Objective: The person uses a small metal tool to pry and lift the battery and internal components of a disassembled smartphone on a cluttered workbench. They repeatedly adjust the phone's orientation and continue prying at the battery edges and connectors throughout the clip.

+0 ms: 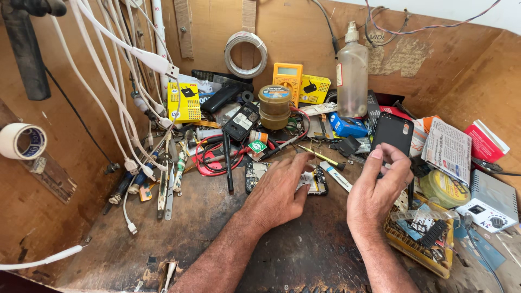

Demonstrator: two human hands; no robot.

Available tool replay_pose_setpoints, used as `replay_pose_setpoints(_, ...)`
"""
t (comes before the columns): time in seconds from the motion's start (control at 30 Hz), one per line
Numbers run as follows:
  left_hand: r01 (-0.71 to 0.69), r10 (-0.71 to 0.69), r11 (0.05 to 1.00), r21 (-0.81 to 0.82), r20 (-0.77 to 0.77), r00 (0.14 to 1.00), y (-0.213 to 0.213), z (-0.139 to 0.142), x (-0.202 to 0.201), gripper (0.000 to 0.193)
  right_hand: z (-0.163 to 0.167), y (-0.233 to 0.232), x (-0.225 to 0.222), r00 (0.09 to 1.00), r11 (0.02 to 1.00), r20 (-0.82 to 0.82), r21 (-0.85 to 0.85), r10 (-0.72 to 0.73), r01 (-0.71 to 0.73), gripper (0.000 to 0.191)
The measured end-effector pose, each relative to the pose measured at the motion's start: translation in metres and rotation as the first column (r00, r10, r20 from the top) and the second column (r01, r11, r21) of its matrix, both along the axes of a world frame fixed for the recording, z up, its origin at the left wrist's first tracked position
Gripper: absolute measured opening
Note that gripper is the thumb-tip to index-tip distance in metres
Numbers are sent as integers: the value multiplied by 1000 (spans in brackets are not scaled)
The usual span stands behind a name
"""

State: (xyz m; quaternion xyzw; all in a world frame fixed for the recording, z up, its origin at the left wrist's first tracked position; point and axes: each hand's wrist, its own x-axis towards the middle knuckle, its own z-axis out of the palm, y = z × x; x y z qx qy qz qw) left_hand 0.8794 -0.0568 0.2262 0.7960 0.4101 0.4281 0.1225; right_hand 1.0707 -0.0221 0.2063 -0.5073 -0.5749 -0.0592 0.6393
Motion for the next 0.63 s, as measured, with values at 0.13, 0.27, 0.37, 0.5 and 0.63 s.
replay_pose_setpoints(0.13,49,-49,998,-41,-7,999,-1,1,0,62,3,-1,-2,1000,1000,-13,-19,1,-1,28)
replay_pose_setpoints(0.27,101,-104,994,-41,-93,990,3,0,5,61,6,-3,-2,998,999,-65,-34,0,-2,28)
replay_pose_setpoints(0.37,93,-94,996,-13,-148,985,4,-3,8,59,6,-3,-1,999,1000,-43,-20,7,-8,28)
replay_pose_setpoints(0.5,78,-81,997,-20,-181,980,3,-4,8,61,5,-2,-2,999,1000,-48,-14,24,-24,28)
replay_pose_setpoints(0.63,83,-84,996,-9,-190,978,1,-3,6,64,2,0,-2,996,995,-94,-94,5,-14,28)
